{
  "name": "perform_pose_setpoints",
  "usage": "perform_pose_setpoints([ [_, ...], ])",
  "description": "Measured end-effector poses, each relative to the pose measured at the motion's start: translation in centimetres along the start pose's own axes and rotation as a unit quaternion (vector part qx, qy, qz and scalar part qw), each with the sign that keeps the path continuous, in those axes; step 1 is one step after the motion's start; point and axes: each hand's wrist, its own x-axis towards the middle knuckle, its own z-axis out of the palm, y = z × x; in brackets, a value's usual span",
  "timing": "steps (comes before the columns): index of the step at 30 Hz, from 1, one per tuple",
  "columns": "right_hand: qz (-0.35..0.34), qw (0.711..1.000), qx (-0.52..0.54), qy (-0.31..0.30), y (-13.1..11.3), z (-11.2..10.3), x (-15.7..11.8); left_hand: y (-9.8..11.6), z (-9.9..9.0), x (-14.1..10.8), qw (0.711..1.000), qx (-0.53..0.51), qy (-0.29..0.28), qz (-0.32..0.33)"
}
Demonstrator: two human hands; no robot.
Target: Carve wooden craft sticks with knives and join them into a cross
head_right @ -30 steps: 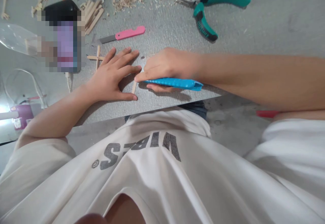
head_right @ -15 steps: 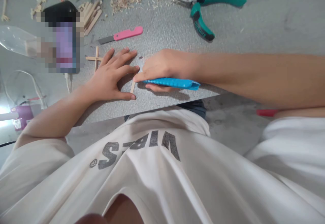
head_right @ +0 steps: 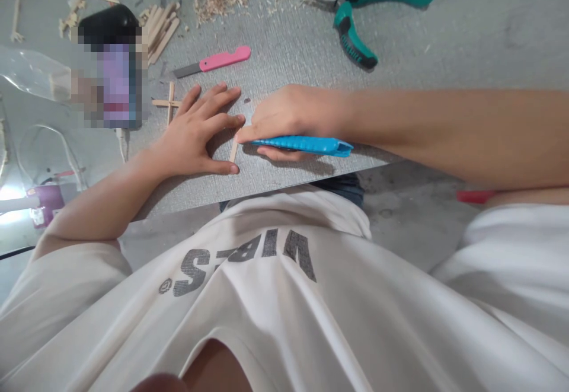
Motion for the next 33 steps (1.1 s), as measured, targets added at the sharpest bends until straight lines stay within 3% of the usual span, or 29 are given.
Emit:
perform_pose_setpoints([
  [17,0.0,0.999,0.032,0.025,0.9,0.7,-1.0,0.1,0.0,-0.1,1.0,0.014,-0.001,0.002],
  [22,-0.001,0.999,0.034,0.022,0.4,0.0,-0.8,0.1,0.0,-0.2,1.0,0.016,0.0,0.0],
  [28,0.019,0.997,0.02,0.066,-0.2,-0.6,-0.4,0.4,-0.1,-0.2,1.0,0.02,0.005,0.006],
  [33,0.029,0.999,0.012,0.034,-0.2,-0.2,0.2,0.7,0.3,-0.4,0.999,0.027,0.024,0.003],
])
